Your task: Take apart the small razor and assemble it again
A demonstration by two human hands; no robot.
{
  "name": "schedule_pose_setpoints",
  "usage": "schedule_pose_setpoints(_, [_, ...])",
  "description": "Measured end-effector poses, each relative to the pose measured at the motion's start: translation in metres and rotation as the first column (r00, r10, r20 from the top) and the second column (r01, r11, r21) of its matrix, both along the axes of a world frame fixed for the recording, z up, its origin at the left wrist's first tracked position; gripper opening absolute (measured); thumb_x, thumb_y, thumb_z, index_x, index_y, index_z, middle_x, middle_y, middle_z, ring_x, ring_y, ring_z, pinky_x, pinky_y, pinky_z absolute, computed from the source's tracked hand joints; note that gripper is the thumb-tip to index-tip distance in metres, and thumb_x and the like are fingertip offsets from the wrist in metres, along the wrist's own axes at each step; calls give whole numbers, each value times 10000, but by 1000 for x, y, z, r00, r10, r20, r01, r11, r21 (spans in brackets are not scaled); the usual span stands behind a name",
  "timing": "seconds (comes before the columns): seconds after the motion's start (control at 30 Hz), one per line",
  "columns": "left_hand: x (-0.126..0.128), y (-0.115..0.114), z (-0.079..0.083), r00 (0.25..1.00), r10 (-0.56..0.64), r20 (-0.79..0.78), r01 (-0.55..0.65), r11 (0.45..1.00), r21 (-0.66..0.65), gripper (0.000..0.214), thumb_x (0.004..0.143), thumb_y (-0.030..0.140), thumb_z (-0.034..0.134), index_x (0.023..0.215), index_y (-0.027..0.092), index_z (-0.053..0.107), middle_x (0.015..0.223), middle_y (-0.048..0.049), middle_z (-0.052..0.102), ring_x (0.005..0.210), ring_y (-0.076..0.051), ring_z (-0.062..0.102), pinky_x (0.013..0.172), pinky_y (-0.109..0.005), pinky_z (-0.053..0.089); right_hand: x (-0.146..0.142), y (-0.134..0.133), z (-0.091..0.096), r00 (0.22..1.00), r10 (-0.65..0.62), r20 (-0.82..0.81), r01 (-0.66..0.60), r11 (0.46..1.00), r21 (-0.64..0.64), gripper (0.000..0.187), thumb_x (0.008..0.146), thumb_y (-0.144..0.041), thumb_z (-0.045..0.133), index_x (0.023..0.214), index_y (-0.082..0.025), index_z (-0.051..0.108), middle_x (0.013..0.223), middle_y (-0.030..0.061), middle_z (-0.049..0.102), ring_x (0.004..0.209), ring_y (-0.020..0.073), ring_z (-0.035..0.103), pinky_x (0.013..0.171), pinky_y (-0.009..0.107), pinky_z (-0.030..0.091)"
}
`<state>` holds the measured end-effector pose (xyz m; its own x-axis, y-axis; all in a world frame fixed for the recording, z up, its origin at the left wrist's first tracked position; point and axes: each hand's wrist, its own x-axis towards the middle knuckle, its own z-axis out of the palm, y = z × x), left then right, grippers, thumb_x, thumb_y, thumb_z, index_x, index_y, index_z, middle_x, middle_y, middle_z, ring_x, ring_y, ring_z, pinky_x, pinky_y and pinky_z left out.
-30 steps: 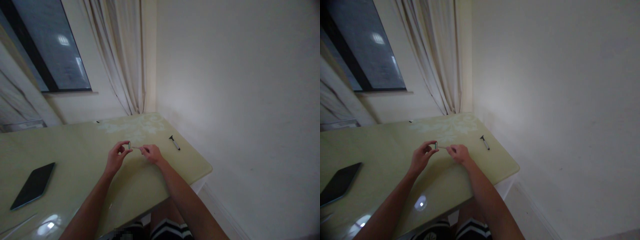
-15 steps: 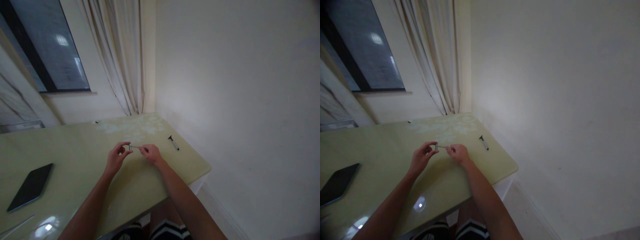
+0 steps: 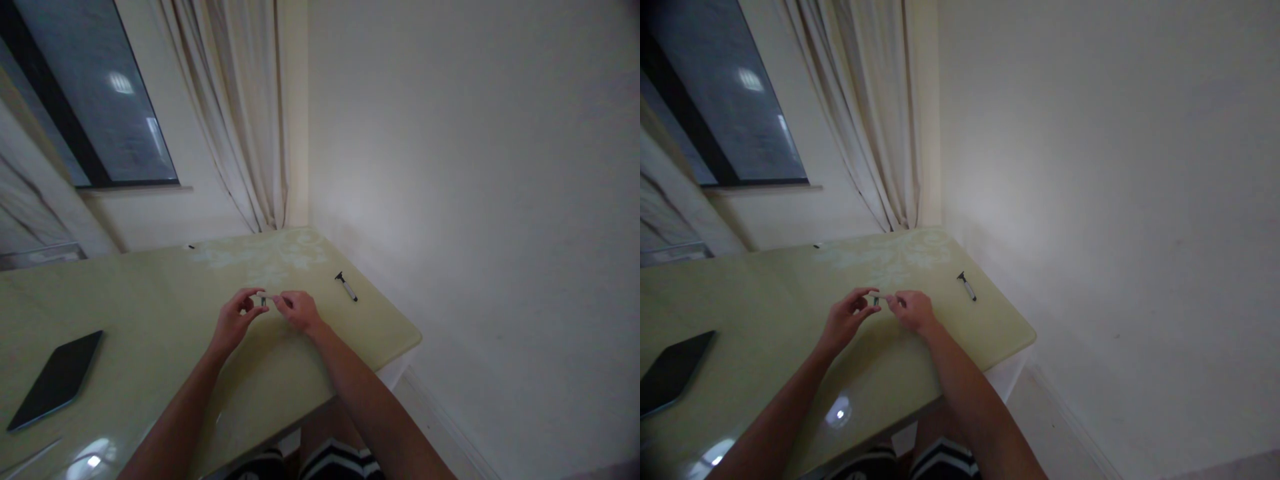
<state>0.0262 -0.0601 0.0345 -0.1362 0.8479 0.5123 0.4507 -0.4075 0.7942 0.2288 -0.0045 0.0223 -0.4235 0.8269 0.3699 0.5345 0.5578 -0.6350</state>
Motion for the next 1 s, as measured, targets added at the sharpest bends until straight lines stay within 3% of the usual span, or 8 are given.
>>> schedule_pose_setpoints(0.13, [0,0,-1,999,20,33,-19,999,-32,393,769,426,792,1098,216,744,642,69,509,584,-116,473,592,-238,389,0,-1,1,997,-77,14,76,997,27,530,1014,-548,458,652,-182,584,615,-14,504,607,121,415,582,272,203])
schedule_pose_setpoints(0.27, [1,1,-2,999,-16,42,18,999,-46,401,734,398,813,1081,209,747,627,75,495,580,-112,470,597,-236,388,0,-1,0,999,-44,-5,45,998,52,522,1010,-541,465,645,-182,566,601,-26,480,585,110,400,571,262,203])
schedule_pose_setpoints(0.4, [4,1,-1,994,-2,113,10,998,-67,420,741,412,803,1097,197,741,626,75,487,569,-110,455,575,-234,377,1,-1,0,993,-113,21,112,993,39,537,1009,-542,468,627,-181,578,588,-20,485,582,115,397,571,271,197])
schedule_pose_setpoints(0.57, [5,1,0,992,-25,120,34,997,-72,432,716,409,822,1078,186,746,623,75,478,575,-110,457,581,-237,381,2,1,0,1000,-9,-17,10,999,51,541,1029,-540,433,688,-177,645,597,-16,525,584,116,435,583,262,231])
schedule_pose_setpoints(0.7, [4,0,1,982,22,187,-8,997,-74,463,746,444,801,1117,177,732,641,67,493,566,-107,432,552,-237,352,3,2,-2,997,-76,-9,76,996,45,570,1025,-565,435,680,-174,665,591,-6,533,581,124,446,578,268,227])
schedule_pose_setpoints(0.87, [5,1,1,988,-20,156,34,995,-89,457,716,427,823,1094,182,747,618,73,471,565,-109,443,555,-237,356,0,1,-5,998,37,-42,-35,998,45,594,1049,-584,382,799,-178,735,658,11,611,619,133,495,600,260,274])
schedule_pose_setpoints(1.0, [3,2,-1,979,24,203,-8,997,-80,479,745,465,802,1126,182,740,640,63,500,563,-109,438,539,-237,344,1,0,-4,999,-40,-22,41,998,45,613,1035,-604,399,732,-175,714,628,15,594,609,138,499,593,265,269])
